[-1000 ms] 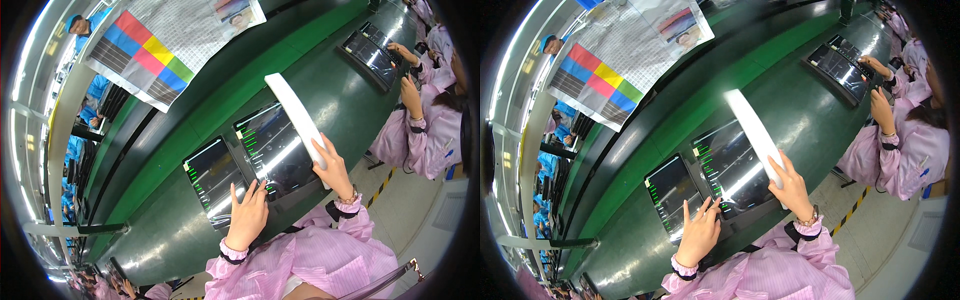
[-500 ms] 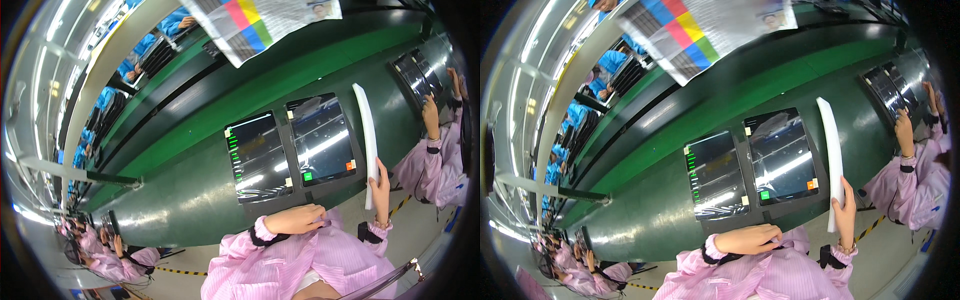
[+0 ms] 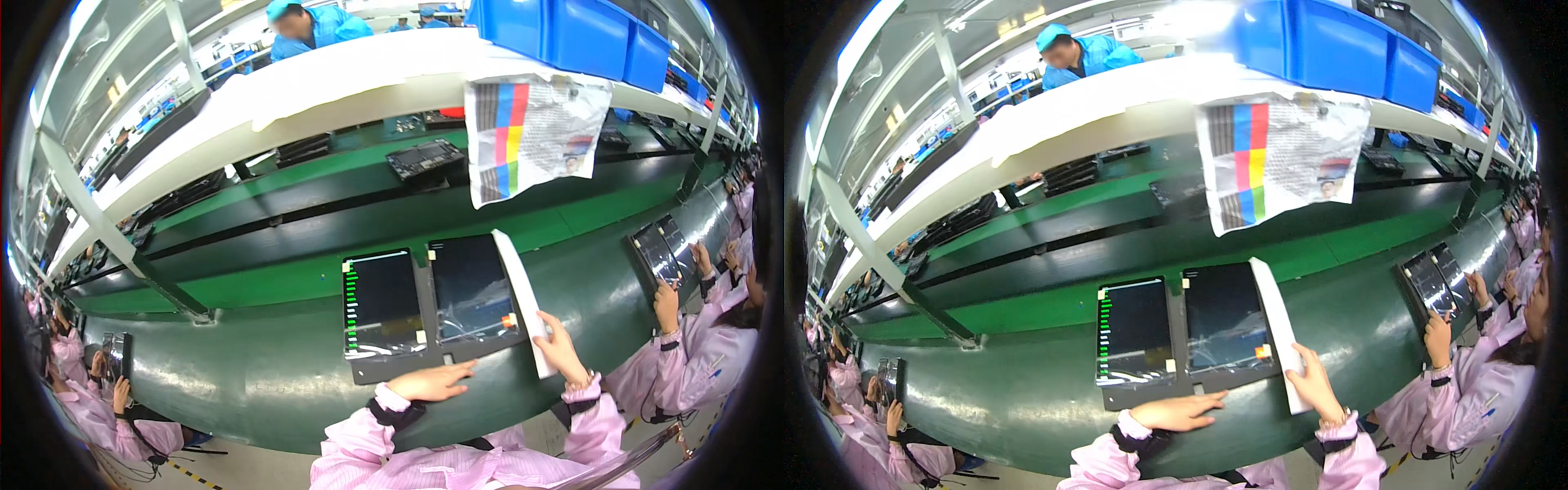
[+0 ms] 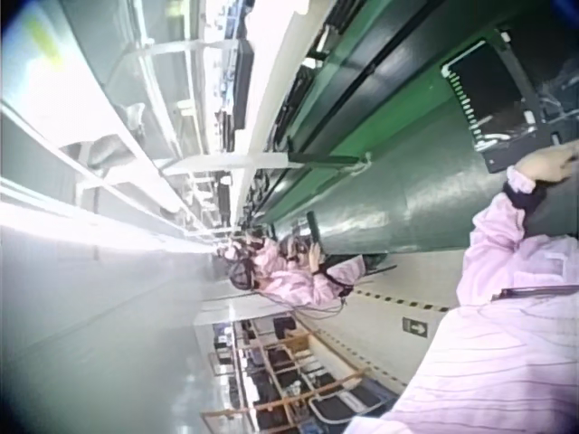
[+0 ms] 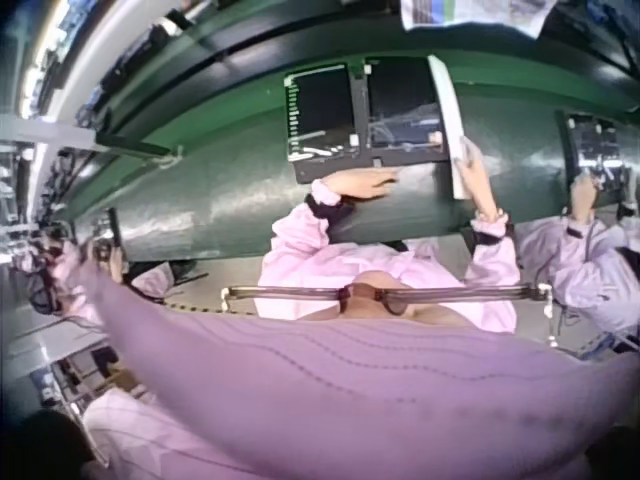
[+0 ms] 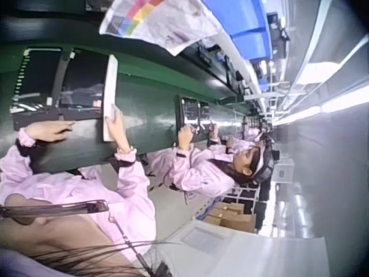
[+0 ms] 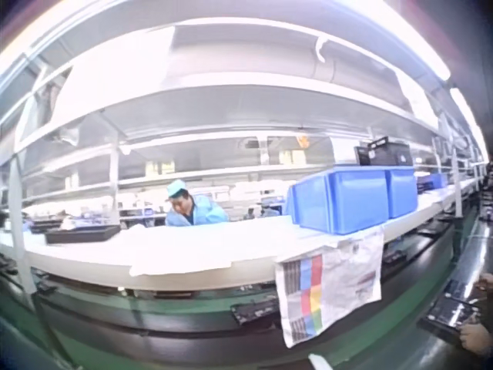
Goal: Checking and testing tablet screens on an assembly line.
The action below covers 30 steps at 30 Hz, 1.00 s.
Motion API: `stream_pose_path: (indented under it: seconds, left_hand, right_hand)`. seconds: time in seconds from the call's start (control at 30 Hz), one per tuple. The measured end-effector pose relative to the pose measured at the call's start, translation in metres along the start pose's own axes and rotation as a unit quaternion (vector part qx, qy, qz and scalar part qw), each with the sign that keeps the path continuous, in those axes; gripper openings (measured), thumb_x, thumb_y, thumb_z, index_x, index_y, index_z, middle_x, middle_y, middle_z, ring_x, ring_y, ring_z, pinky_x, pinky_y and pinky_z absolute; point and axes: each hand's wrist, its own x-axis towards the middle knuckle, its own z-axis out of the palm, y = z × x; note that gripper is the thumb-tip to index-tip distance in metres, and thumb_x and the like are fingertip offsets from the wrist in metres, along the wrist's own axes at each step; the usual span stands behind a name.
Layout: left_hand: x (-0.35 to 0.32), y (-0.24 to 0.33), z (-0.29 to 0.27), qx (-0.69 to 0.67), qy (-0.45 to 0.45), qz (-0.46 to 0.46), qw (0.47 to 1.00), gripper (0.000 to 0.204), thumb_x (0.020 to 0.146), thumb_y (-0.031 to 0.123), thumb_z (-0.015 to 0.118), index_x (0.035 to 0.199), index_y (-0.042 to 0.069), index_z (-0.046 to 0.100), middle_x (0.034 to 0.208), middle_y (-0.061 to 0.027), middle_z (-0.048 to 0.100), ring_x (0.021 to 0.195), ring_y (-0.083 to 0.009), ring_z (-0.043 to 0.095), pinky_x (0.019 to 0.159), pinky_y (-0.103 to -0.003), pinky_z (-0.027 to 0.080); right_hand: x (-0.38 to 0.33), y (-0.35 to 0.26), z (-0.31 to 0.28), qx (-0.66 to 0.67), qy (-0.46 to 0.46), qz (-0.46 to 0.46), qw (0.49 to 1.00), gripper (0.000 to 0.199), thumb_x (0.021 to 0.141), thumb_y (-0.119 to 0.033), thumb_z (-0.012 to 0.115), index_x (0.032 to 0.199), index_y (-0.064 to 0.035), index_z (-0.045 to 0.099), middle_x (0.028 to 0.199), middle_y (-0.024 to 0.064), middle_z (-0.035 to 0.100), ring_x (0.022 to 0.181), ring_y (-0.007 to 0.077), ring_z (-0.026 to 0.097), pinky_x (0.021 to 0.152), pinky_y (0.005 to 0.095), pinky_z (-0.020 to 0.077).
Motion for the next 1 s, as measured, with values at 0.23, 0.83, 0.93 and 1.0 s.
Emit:
stream_pose_path:
  seconds: [0.23, 0.83, 0.93, 1.0]
  left_hand:
    - [-0.060, -0.078, -0.082, 0.039, 0.217, -0.053, 0.974, 0.041, 0.097, 0.021, 0.050, 0.133, 0.003, 0.046, 0.147, -0.0148, 0.037, 0.136, -0.0274, 0.035, 0.112, -0.034, 0.027]
    - [-0.100, -0.196, -0.129, 0.186, 0.622, -0.265, 0.713, 0.028, 0.077, 0.020, 0.063, 0.104, 0.018, 0.057, 0.102, -0.0053, 0.058, 0.106, -0.0300, 0.051, 0.089, -0.046, 0.039]
    - [-0.121, -0.197, -0.134, 0.205, 0.673, -0.294, 0.647, 0.025, 0.077, 0.021, 0.065, 0.099, 0.011, 0.060, 0.106, -0.0135, 0.055, 0.105, -0.0344, 0.050, 0.090, -0.046, 0.042]
    - [-0.122, -0.178, -0.129, 0.178, 0.664, -0.271, 0.673, 0.021, 0.081, 0.019, 0.063, 0.100, 0.010, 0.059, 0.105, -0.0137, 0.056, 0.107, -0.0350, 0.048, 0.092, -0.046, 0.040]
  right_hand:
    - [0.118, -0.055, 0.116, -0.013, 0.045, -0.194, 0.980, 0.056, 0.078, -0.019, 0.066, 0.127, 0.0011, 0.047, 0.121, 0.0240, 0.051, 0.111, 0.0376, 0.052, 0.096, 0.0405, 0.0433]
    - [0.119, -0.069, 0.172, 0.293, 0.038, -0.080, 0.952, 0.046, 0.088, -0.011, 0.057, 0.132, -0.0021, 0.046, 0.128, 0.0119, 0.054, 0.108, 0.0195, 0.056, 0.090, 0.0305, 0.0456]
    - [0.084, -0.061, 0.128, 0.309, 0.011, -0.041, 0.950, 0.044, 0.089, -0.008, 0.055, 0.131, -0.0013, 0.045, 0.125, 0.0118, 0.054, 0.106, 0.0189, 0.057, 0.089, 0.0295, 0.0458]
    - [0.066, -0.051, 0.106, 0.292, 0.022, -0.046, 0.955, 0.043, 0.089, -0.008, 0.054, 0.131, -0.0015, 0.045, 0.123, 0.0117, 0.054, 0.105, 0.0183, 0.057, 0.088, 0.0293, 0.0460]
